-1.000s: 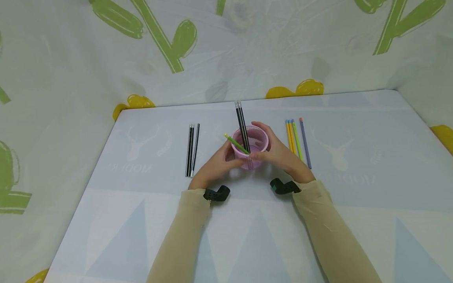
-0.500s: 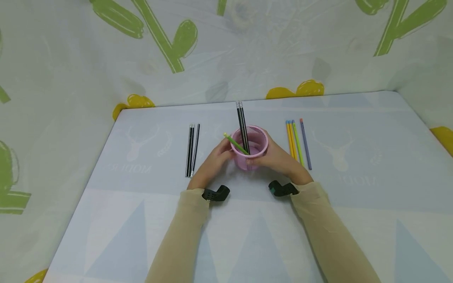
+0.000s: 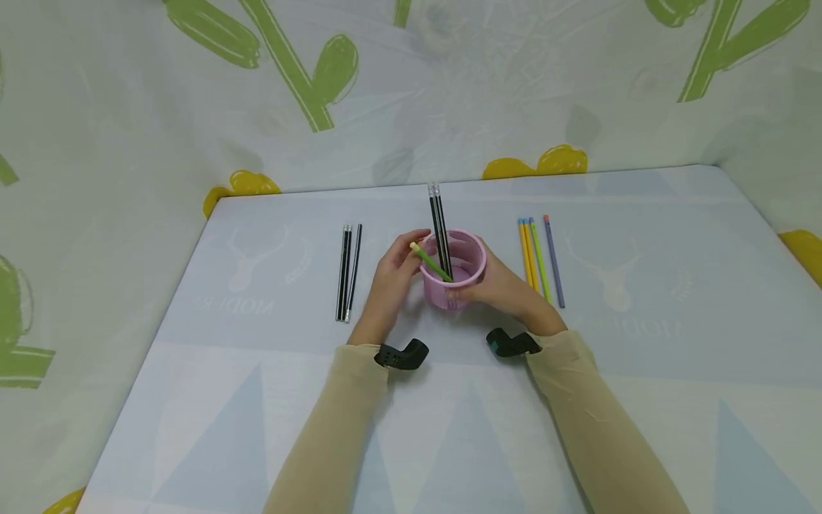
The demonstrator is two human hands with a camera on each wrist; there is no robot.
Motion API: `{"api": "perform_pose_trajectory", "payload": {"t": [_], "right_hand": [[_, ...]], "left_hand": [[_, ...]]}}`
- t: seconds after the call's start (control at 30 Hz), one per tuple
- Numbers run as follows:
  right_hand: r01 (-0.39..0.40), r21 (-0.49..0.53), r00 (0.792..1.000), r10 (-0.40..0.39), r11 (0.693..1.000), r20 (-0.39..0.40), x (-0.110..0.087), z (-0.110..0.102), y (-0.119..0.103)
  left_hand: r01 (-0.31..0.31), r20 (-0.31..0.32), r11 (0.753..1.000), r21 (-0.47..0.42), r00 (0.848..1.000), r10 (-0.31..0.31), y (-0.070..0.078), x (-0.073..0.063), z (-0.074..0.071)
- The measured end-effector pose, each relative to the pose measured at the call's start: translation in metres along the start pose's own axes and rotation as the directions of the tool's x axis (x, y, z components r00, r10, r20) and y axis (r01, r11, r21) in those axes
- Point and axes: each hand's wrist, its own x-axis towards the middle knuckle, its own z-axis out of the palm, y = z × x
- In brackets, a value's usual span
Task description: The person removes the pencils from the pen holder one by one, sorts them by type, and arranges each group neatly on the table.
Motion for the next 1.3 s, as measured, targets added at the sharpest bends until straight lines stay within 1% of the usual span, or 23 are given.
{"api": "perform_pose_trajectory", "payload": {"t": [0.03,0.1,0.27,0.43,0.53,0.6,0.7,0.8,0.87,1.0,1.1,1.2,1.3], "right_hand": [[0.007,0.000,1.000,-0.007,1.000,0.000,0.001,-0.001,0.004],[0.007,0.001,1.000,-0.007,1.000,0.001,0.001,0.000,0.003],[0.009,-0.009,1.000,-0.009,1.000,0.001,0.000,0.001,0.003],[0.029,0.002,1.000,-0.029,1.000,0.005,-0.001,0.001,0.003],[0.040,0.012,0.999,-0.041,0.999,0.011,-0.002,0.001,0.002],[0.033,0.006,0.999,-0.033,0.999,0.010,-0.002,0.001,0.002],[0.023,-0.004,1.000,-0.023,1.000,0.009,-0.001,0.002,0.002],[0.019,-0.009,1.000,-0.018,1.000,0.009,0.000,0.002,0.001],[0.019,-0.011,1.000,-0.019,1.000,0.017,0.000,0.002,0.001],[0.005,-0.004,0.999,-0.005,1.000,0.037,-0.002,0.005,-0.009],[-0.008,0.000,0.999,0.008,1.000,0.053,-0.006,0.009,-0.019],[-0.017,-0.013,0.998,0.017,1.000,0.055,-0.008,0.011,-0.025],[-0.024,-0.027,0.998,0.025,0.999,0.066,-0.009,0.012,-0.027]], "left_hand": [[-0.010,0.004,1.000,0.005,1.000,0.010,-0.002,0.001,0.000],[-0.007,0.013,1.000,0.025,1.000,0.007,-0.001,0.001,0.002],[0.021,0.041,0.998,0.055,0.999,-0.023,0.008,-0.002,0.006],[0.003,0.033,1.000,0.023,0.999,-0.004,0.025,-0.009,0.011],[-0.008,0.024,1.000,0.000,1.000,0.008,0.030,-0.011,0.012],[-0.003,0.025,1.000,-0.019,1.000,0.003,0.029,-0.010,0.012],[0.011,0.024,0.999,-0.050,1.000,-0.010,0.022,-0.006,0.012],[0.025,0.010,0.997,-0.068,1.000,-0.024,0.013,-0.002,0.012],[0.032,-0.005,0.997,-0.077,0.999,-0.032,0.010,-0.001,0.011],[0.033,-0.035,0.996,-0.087,0.999,-0.036,0.011,0.000,0.012],[0.037,-0.060,0.995,-0.093,0.997,-0.043,0.016,-0.001,0.012],[0.038,-0.072,0.997,-0.062,0.997,-0.042,0.026,-0.005,0.013],[0.049,-0.073,0.999,0.007,0.996,-0.048,0.035,-0.009,0.013]]}}
